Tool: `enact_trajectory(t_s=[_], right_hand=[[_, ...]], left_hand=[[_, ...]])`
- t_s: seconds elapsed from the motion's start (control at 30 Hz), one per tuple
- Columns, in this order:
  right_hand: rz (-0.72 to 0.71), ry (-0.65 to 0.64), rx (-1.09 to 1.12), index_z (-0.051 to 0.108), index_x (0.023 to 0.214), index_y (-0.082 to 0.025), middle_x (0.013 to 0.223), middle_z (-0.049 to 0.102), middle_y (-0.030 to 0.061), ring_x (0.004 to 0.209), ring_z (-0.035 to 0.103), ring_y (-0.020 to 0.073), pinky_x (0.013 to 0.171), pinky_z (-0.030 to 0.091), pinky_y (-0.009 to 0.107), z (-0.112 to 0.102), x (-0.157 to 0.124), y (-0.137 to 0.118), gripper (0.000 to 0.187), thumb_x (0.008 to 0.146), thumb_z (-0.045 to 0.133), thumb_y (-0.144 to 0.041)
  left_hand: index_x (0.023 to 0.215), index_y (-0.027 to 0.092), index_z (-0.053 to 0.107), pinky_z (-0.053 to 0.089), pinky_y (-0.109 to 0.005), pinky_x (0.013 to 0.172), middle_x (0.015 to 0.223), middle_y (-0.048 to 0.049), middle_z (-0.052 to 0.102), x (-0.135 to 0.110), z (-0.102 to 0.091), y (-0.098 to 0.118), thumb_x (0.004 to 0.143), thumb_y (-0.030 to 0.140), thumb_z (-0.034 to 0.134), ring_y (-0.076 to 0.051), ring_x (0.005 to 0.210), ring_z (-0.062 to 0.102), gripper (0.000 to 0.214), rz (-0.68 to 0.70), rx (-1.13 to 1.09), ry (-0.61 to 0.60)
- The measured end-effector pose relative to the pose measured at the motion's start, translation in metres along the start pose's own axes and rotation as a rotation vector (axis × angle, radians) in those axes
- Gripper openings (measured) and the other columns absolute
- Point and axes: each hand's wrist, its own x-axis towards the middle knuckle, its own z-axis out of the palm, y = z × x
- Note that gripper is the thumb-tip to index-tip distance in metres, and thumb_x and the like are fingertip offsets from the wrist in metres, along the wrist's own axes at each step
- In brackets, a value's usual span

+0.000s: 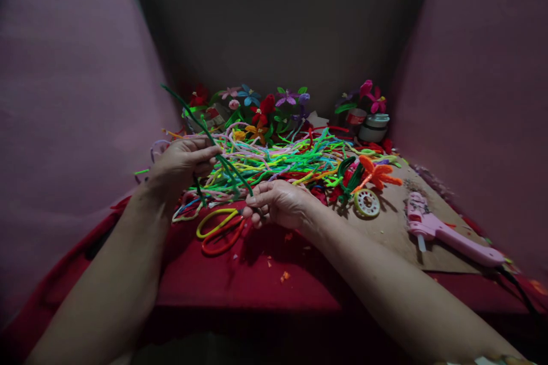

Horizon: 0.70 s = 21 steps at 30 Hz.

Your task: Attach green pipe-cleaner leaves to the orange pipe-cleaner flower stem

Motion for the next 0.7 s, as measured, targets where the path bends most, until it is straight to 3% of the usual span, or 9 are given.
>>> enact_trajectory(t_s=[0.13, 0.27, 0.37, 0.5, 0.7], right_hand=[[-0.036, 0.007, 0.037, 0.059, 0.081, -0.011, 0.062, 0.063, 0.0026, 0.046, 0.055, 0.0090, 0.047, 0.046, 0.022, -0.002, 0.001, 0.001, 0.008, 0.074, 0.061, -0.014], [-0.044, 0.021, 0.098, 0.062, 0.089, -0.010, 0.065, 0.062, 0.0033, 0.041, 0.047, 0.0062, 0.037, 0.034, 0.017, 0.000, 0.001, -0.001, 0.018, 0.081, 0.056, -0.024], [-0.031, 0.033, 0.083, 0.063, 0.088, -0.008, 0.067, 0.064, 0.0059, 0.041, 0.047, 0.0055, 0.034, 0.028, 0.015, 0.002, 0.001, -0.003, 0.019, 0.080, 0.057, -0.024], [-0.031, 0.099, 0.084, 0.064, 0.080, -0.007, 0.062, 0.063, 0.0041, 0.041, 0.049, 0.0057, 0.036, 0.031, 0.015, 0.001, 0.001, -0.002, 0.012, 0.073, 0.060, -0.015], [-0.065, 0.118, 0.096, 0.064, 0.080, -0.007, 0.050, 0.053, -0.0018, 0.037, 0.039, 0.0036, 0.036, 0.025, 0.016, -0.004, 0.005, 0.001, 0.012, 0.072, 0.061, -0.016]], left_hand=[[0.063, 0.016, 0.042, 0.014, -0.016, 0.035, 0.049, 0.0078, 0.040, -0.001, 0.003, 0.001, 0.068, 0.028, 0.068, 0.000, 0.034, 0.026, 0.029, 0.002, 0.036, 0.006], [0.059, 0.016, 0.041, 0.016, -0.017, 0.036, 0.049, 0.0071, 0.039, -0.004, 0.008, 0.004, 0.068, 0.029, 0.067, -0.001, 0.037, 0.028, 0.031, 0.058, 0.165, 0.047], [0.060, 0.015, 0.047, 0.019, -0.017, 0.037, 0.050, 0.0056, 0.042, -0.005, 0.012, 0.005, 0.071, 0.032, 0.064, -0.003, 0.040, 0.031, 0.027, 0.131, 0.331, 0.093], [0.062, 0.013, 0.056, 0.026, -0.017, 0.042, 0.055, 0.0033, 0.045, -0.006, 0.017, 0.006, 0.072, 0.034, 0.063, -0.005, 0.047, 0.037, 0.024, 0.235, 0.514, 0.115], [0.065, 0.014, 0.055, 0.019, -0.018, 0.037, 0.045, 0.0057, 0.040, -0.007, 0.019, 0.004, 0.075, 0.033, 0.060, -0.003, 0.038, 0.030, 0.022, 0.109, 0.353, 0.108]])
